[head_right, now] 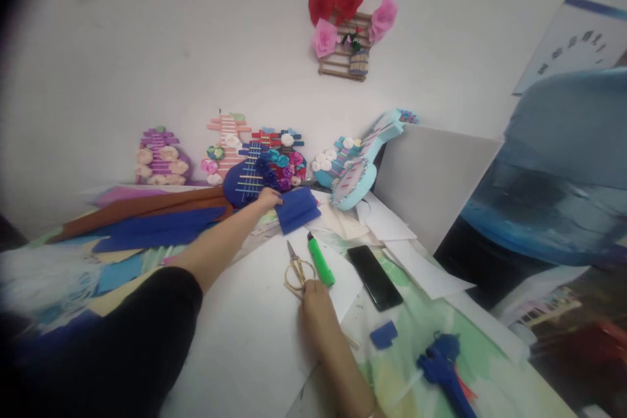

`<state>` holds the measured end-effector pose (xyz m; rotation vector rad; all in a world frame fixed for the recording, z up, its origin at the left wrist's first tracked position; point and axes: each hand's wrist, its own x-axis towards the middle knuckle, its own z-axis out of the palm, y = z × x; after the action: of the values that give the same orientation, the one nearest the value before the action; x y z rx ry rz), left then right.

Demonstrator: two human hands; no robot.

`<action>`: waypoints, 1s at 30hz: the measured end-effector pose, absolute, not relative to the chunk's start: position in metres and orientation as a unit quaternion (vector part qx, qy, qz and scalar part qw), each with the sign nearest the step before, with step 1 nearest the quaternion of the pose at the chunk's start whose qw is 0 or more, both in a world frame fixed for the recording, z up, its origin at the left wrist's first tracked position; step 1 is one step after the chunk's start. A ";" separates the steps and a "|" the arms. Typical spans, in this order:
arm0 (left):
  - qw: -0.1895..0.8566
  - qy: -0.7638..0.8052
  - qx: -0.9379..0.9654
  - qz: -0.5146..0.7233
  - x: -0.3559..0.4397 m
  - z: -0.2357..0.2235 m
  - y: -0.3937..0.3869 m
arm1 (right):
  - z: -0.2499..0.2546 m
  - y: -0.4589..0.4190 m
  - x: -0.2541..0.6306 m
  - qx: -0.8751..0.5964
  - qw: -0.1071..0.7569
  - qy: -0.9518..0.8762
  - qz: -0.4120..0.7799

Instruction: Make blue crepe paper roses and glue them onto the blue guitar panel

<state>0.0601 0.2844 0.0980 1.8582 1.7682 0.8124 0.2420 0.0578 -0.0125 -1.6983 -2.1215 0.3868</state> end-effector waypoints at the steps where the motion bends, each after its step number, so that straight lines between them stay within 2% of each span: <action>1: 0.196 0.645 0.672 0.306 0.051 0.111 0.285 | -0.013 0.058 0.243 -0.606 0.193 -0.759 0.139; 6: 0.044 0.607 0.696 0.380 0.007 0.175 0.267 | -0.014 0.056 0.245 -0.605 0.175 -0.765 0.133; 10: -0.036 0.503 0.765 0.401 -0.008 0.184 0.211 | -0.013 0.056 0.245 -0.600 0.161 -0.775 0.114; 13: -0.052 0.407 0.835 0.366 -0.006 0.153 0.154 | -0.011 0.058 0.246 -0.595 0.154 -0.782 0.101; 17: -0.043 0.283 0.913 0.291 0.002 0.082 0.085 | -0.009 0.060 0.245 -0.601 0.143 -0.781 0.090; 22: -0.026 0.171 0.963 0.208 0.006 0.004 0.036 | -0.008 0.051 0.237 -0.585 0.136 -0.796 0.076; 26: -0.011 0.136 0.970 0.200 0.002 -0.022 0.015 | -0.011 0.046 0.232 -0.584 0.112 -0.802 0.055; 30: 0.035 0.082 0.975 0.206 0.003 -0.026 0.001 | -0.007 0.045 0.242 -0.620 0.087 -0.780 0.020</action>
<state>0.0030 0.0011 -0.0261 2.9945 0.2528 0.6318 0.2415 0.0451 -0.0068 -1.8462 -2.3227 0.0583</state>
